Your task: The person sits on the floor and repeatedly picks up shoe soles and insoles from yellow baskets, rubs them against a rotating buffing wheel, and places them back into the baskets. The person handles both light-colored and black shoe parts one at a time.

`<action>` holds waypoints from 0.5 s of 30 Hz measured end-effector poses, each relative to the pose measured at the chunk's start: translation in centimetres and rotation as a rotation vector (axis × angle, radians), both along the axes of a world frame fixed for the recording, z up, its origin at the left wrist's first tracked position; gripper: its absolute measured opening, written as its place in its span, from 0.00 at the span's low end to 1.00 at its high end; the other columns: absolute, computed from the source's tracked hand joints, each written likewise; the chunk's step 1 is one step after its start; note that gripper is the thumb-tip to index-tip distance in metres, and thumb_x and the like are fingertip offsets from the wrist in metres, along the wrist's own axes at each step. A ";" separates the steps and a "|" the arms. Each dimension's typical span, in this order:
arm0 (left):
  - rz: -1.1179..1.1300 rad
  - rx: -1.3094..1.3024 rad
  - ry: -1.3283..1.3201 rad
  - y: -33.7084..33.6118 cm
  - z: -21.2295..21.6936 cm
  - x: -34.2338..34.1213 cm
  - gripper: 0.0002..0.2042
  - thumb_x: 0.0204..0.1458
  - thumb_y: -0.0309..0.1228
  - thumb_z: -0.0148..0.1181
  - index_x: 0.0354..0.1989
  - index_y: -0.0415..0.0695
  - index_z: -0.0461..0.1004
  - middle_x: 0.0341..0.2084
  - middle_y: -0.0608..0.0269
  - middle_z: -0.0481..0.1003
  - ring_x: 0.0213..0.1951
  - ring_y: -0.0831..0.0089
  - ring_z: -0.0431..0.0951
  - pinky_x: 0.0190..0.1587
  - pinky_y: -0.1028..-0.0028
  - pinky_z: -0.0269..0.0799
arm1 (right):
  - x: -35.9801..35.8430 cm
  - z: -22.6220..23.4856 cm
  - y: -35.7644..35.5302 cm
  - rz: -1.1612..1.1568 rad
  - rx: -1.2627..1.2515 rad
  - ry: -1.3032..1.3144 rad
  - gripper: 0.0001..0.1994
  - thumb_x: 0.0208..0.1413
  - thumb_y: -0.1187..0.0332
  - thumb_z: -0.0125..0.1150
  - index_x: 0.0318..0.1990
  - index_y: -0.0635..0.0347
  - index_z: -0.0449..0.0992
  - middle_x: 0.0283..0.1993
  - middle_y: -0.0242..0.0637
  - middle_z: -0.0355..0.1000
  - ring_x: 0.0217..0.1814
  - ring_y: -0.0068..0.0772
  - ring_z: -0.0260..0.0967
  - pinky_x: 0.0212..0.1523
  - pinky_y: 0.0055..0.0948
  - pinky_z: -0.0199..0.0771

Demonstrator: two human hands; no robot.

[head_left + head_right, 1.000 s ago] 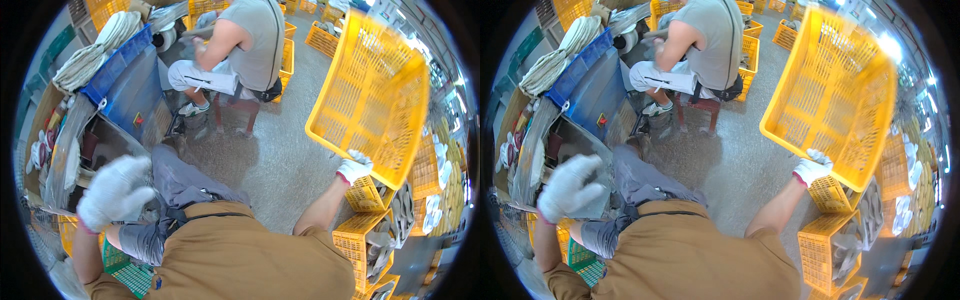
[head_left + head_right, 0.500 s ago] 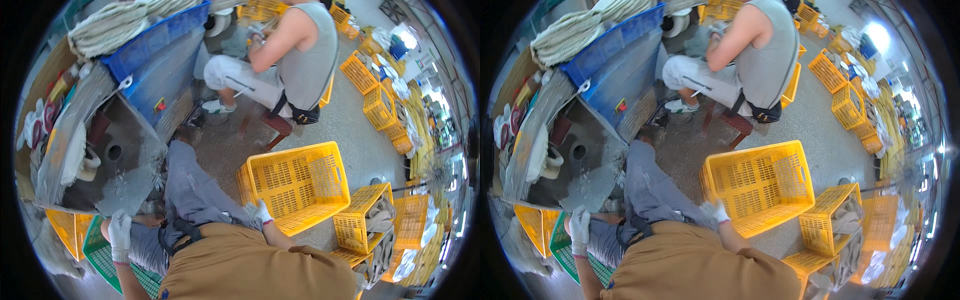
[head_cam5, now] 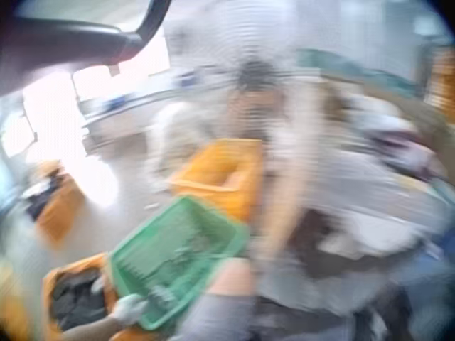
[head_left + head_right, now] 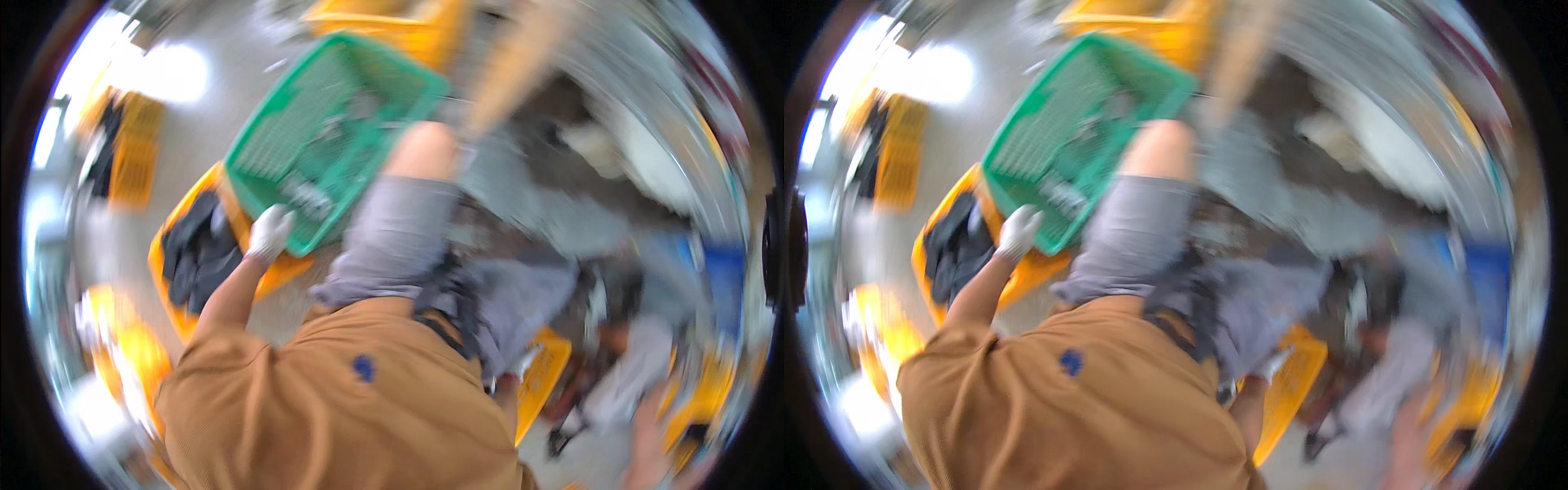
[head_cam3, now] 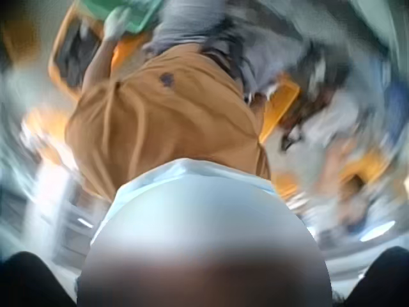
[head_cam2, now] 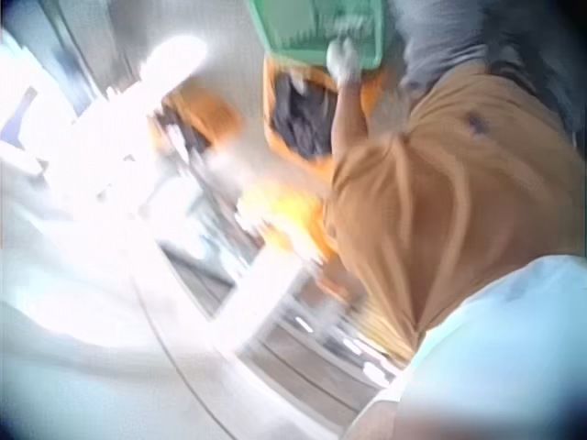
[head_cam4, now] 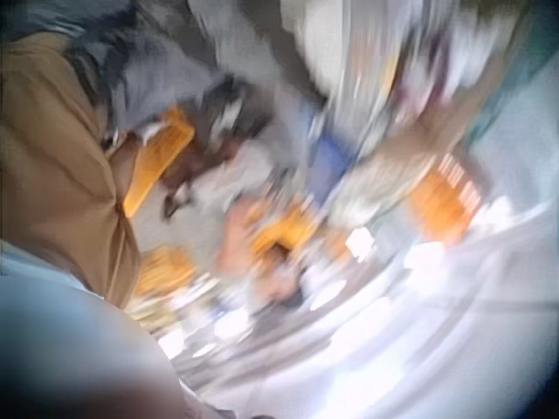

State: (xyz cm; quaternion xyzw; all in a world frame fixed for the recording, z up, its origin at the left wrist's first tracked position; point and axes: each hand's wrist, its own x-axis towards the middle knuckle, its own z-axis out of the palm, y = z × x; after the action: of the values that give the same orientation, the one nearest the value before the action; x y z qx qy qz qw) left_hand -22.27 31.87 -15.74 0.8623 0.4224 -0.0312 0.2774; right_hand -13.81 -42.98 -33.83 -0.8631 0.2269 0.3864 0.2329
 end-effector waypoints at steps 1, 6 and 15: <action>0.017 0.230 0.086 -0.6 -0.9 -2.3 0.25 0.63 0.47 0.64 0.56 0.36 0.80 0.50 0.39 0.82 0.56 0.44 0.81 0.59 0.55 0.77 | 1.3 1.1 -0.2 0.012 0.008 0.011 0.14 0.68 0.61 0.55 0.45 0.55 0.86 0.51 0.44 0.84 0.56 0.44 0.82 0.47 0.44 0.83; 0.211 0.177 0.364 -2.3 -1.5 -7.7 0.40 0.54 0.60 0.72 0.59 0.32 0.75 0.53 0.38 0.79 0.53 0.41 0.81 0.58 0.51 0.78 | 6.5 5.3 1.3 0.075 -0.045 0.090 0.14 0.68 0.60 0.54 0.47 0.54 0.85 0.52 0.44 0.84 0.56 0.44 0.82 0.46 0.45 0.83; 0.413 0.010 0.327 3.8 -7.0 -14.6 0.32 0.57 0.50 0.69 0.55 0.30 0.76 0.51 0.31 0.81 0.55 0.37 0.81 0.58 0.52 0.78 | 9.5 7.8 -0.9 0.122 -0.142 0.118 0.15 0.69 0.59 0.54 0.51 0.53 0.84 0.52 0.43 0.83 0.56 0.44 0.81 0.46 0.45 0.84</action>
State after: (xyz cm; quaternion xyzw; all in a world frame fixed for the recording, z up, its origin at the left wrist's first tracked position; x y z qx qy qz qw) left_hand -36.86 35.68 -22.74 0.7426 0.6290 -0.1106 0.2016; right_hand -4.32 -43.89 -26.04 -0.8655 0.2141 0.4328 0.1334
